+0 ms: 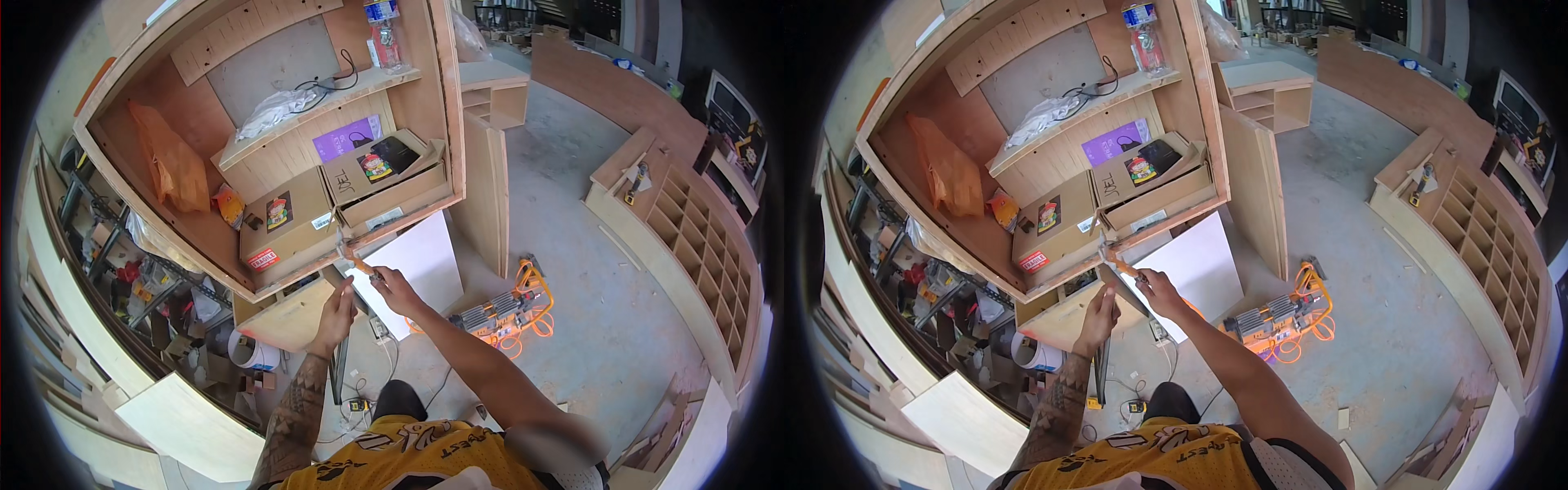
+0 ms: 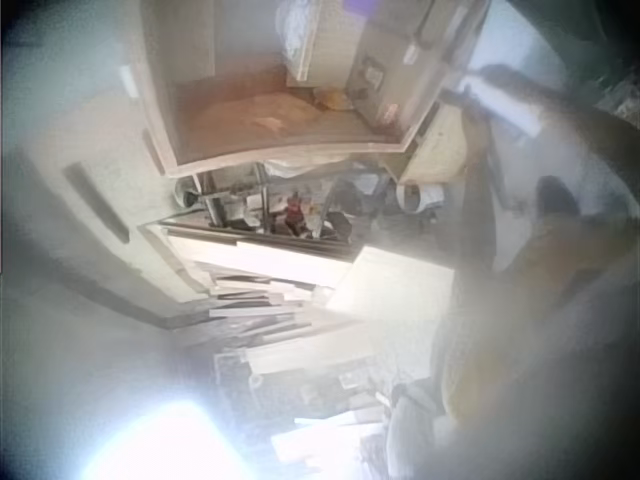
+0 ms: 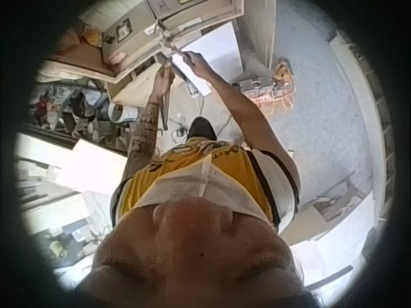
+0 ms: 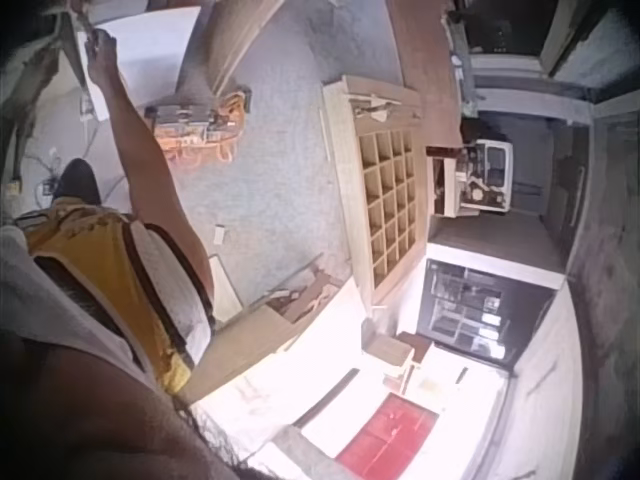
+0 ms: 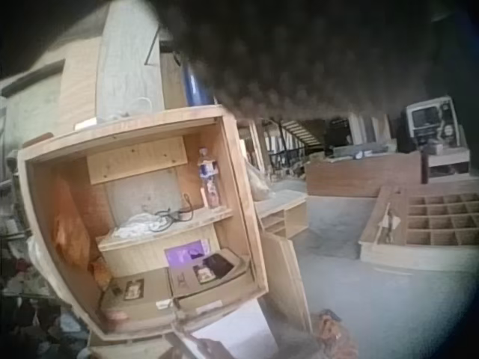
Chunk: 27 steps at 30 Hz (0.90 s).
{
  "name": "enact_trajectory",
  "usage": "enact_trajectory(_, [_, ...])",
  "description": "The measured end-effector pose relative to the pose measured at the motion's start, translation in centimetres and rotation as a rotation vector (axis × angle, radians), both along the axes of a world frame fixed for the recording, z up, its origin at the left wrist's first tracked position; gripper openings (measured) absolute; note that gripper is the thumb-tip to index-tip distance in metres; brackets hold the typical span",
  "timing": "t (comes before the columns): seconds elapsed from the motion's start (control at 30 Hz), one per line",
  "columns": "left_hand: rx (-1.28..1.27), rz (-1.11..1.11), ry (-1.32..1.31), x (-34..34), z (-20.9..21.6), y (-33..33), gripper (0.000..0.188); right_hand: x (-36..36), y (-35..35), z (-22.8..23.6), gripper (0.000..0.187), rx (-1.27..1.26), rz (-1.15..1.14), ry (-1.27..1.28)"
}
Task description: Fill a water bottle at a dispenser and then mark a wooden board using a square tool and pencil in a workshop.
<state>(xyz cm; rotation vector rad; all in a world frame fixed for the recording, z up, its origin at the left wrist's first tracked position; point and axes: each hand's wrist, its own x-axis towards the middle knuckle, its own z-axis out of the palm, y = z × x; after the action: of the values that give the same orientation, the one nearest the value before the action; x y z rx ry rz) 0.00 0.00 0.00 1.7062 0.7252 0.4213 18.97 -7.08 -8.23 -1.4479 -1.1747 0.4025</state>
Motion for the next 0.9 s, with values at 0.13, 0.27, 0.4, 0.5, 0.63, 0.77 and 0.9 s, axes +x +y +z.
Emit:
enact_trajectory(0.13, [0.144, 0.091, -0.009, 3.2, -2.0, -1.9, 0.054, -0.1, -2.7, -0.6, 0.029, 0.064, -0.005, -0.133])
enact_trajectory(0.27, [0.106, 0.098, -0.13, 5.8, -1.3, -0.4, 0.045, 1.7, -1.4, 0.4, 0.028, 0.083, -0.009, -0.202])
enact_trajectory(0.4, [0.017, 0.056, -0.209, 6.1, -2.0, -0.9, 0.045, 5.2, -2.6, -2.0, 0.06, -0.026, 0.158, -0.166])
enact_trajectory(0.5, [-0.045, 0.124, -0.127, 1.8, -4.2, 0.0, 0.056, 5.8, -4.8, -1.4, 0.076, -0.162, 0.168, -0.356])
enact_trajectory(0.63, [0.009, 0.172, 0.131, -2.1, -11.7, 0.4, 0.057, 8.9, -10.0, 8.6, 0.045, -0.302, 0.222, -0.225])
enact_trajectory(0.77, [0.321, -0.07, 0.407, -8.3, -25.3, 1.3, 0.048, 9.5, -12.2, 30.8, 0.024, 0.249, 0.065, -0.393])
enact_trajectory(0.9, [0.389, -0.262, 0.54, -7.2, -26.5, -2.0, 0.03, 11.4, -9.8, 54.5, 0.031, 1.025, -0.467, -0.769])
